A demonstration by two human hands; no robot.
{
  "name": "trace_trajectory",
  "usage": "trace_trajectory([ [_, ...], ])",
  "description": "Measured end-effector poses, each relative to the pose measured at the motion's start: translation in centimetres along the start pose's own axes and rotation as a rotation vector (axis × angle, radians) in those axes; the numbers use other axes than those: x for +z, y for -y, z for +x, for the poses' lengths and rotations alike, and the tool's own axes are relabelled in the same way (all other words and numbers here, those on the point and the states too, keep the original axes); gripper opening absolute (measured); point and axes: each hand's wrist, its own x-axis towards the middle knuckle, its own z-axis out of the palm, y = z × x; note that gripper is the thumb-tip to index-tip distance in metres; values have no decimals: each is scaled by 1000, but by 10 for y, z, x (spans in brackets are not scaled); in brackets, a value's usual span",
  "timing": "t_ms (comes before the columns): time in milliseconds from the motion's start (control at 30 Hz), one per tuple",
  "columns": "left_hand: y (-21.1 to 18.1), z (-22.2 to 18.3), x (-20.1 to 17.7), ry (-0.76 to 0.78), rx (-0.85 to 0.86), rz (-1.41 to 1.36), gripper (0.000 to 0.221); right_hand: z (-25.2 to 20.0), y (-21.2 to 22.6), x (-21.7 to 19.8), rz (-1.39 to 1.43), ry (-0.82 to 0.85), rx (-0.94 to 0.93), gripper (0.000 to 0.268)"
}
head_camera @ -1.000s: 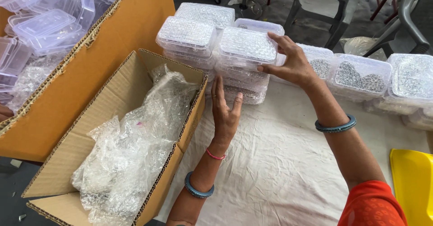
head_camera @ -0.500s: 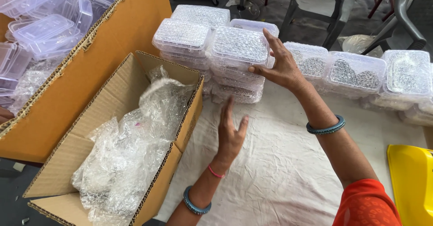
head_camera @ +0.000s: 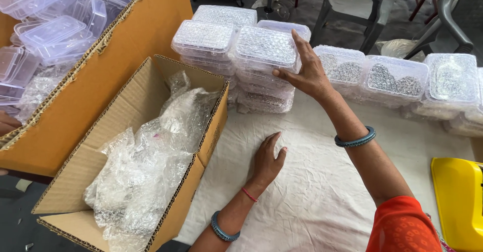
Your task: The person wraps a small plastic container with bubble wrap and secures it with tape. They then wipe a wooden stamp with a cloth. The wrapped container is placed on a stack of similar items.
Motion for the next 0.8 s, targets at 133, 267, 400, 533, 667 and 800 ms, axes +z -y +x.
trace_trajectory([
  [133,0,1,-1,-5,-2,5,52,-5,-1,-3,-11,-23,-22,119],
  [267,3,1,-1,9,16,7,51,-21,4,-19,-9,-84,-64,116],
  [400,4,1,-1,9,35,5,51,-72,1,-38,-75,-269,-99,79],
  [533,-3,-2,-12,43,44,-6,50,-163,-13,-37,-58,-277,20,21],
  [667,2,-5,-8,65,97,158,49,-239,23,-71,84,-70,142,7],
  [800,1,-4,-12,86,164,251,48,-302,41,-112,24,-25,278,14],
])
